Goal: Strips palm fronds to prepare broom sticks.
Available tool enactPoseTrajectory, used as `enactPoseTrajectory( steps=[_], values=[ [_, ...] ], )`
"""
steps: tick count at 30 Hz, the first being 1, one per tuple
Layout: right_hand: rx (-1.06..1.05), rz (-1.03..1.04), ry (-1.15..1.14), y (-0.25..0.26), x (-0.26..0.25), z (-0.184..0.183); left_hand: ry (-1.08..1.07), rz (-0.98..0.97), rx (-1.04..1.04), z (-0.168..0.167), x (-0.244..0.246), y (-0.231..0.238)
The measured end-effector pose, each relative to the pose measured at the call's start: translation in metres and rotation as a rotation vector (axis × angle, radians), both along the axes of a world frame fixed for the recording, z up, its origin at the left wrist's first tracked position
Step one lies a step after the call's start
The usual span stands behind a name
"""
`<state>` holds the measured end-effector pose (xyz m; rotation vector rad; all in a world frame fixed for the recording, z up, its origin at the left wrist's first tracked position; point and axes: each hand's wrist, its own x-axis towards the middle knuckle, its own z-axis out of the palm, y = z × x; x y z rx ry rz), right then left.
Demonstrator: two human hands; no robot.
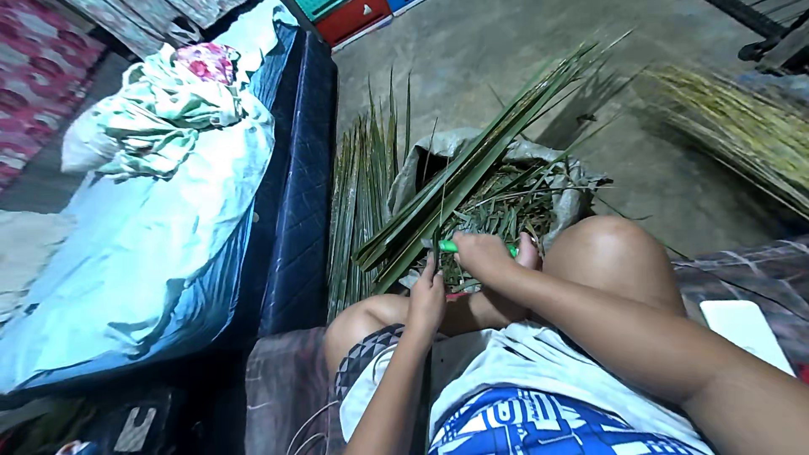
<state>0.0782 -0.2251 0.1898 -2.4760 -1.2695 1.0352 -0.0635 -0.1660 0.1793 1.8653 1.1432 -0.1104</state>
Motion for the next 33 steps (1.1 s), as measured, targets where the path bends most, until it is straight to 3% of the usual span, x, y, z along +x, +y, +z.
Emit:
enactPoseTrajectory(
  steps=[5, 12, 17, 23, 29, 33],
  values=[
    [0.03, -0.164, -0.047, 0.006, 0.029, -0.01, -0.009, -0.024, 0.0, 0.0, 0.001, -0.002],
    [0.059, 0.101, 0.288, -0.02, -0.018, 0.002, -0.004, 0.027, 0.054, -0.002, 0.0, 0.006],
    [0.017, 0.05, 0.056, -0.006, 0.001, -0.007, -0.022, 0.002, 0.034, -0.003, -0.004, 0.001],
    [0.05, -0.162, -0.023, 0.005, 0.035, -0.017, -0.042, -0.01, 0.014, 0.001, -0.004, -0.006],
    [0.081, 0.076, 0.276, -0.019, -0.005, 0.0, 0.004, 0.019, 0.086, 0.001, -0.004, 0.0],
    [0.029, 0.111, 0.197, -0.02, -0.013, 0.001, 0.039, 0.003, 0.104, 0.001, -0.003, -0.001]
  ],
)
